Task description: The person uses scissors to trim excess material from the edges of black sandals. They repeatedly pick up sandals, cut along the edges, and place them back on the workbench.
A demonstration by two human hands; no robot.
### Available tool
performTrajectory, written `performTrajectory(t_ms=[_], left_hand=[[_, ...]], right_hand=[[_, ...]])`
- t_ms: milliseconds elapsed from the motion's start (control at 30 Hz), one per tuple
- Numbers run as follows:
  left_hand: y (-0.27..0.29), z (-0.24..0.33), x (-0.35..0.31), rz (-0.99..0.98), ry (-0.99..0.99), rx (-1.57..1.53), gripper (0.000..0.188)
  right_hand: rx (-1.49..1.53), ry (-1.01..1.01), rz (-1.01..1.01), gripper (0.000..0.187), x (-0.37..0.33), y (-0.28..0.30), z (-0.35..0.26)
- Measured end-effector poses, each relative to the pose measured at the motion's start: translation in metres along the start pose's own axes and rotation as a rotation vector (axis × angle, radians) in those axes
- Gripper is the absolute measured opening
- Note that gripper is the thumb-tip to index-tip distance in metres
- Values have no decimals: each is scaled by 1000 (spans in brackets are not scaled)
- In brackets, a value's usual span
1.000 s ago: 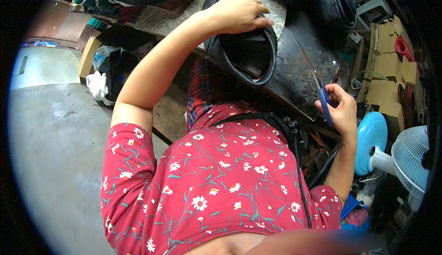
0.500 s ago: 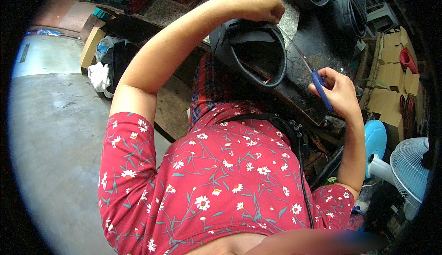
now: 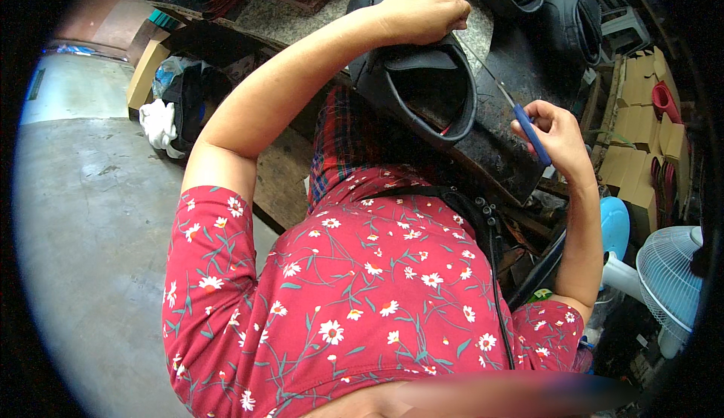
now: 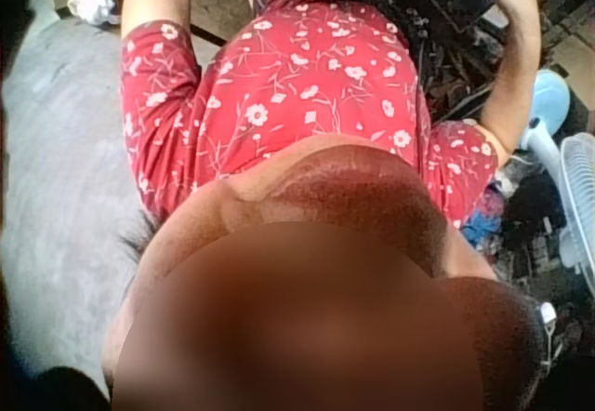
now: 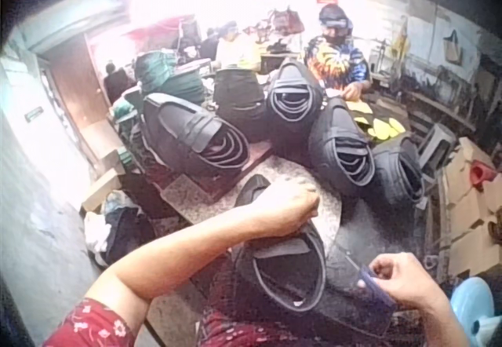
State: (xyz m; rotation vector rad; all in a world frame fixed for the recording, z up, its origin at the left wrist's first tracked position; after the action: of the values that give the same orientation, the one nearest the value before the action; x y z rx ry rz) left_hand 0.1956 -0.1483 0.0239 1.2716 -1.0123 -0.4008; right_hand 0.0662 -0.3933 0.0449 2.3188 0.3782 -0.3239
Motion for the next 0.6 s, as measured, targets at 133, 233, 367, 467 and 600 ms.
performTrajectory(t_ms=[133, 233, 367, 467, 600], left_hand=[[-3, -1, 1, 14, -13, -14, 20], [2, 1, 2, 15, -21, 0, 19], [11, 3, 6, -84, 31, -34, 26], [14, -7, 6, -280, 174, -97, 21], [46, -30, -19, 446, 357, -674, 24]], right_hand=[[-106, -11, 9, 35, 6, -4, -2], [-42, 11, -6, 35, 10, -8, -7], [-23, 53, -22, 30, 13, -6, -2], [-72, 110, -12, 23, 17, -1, 15], [-94, 271, 50, 25, 17, 10, 45]])
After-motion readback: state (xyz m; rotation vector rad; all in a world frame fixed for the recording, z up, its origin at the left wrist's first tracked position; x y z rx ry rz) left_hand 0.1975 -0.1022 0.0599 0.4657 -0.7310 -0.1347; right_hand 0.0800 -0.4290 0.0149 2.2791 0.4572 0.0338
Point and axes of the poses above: each hand's wrist, its own x-axis towards the middle knuckle, its own y-axis out of the back of the hand, z = x × y, the point moved 3 cm from there along x, towards the middle knuckle, and after that the axes turned 1 degree about -z, right-handed, at the moved point
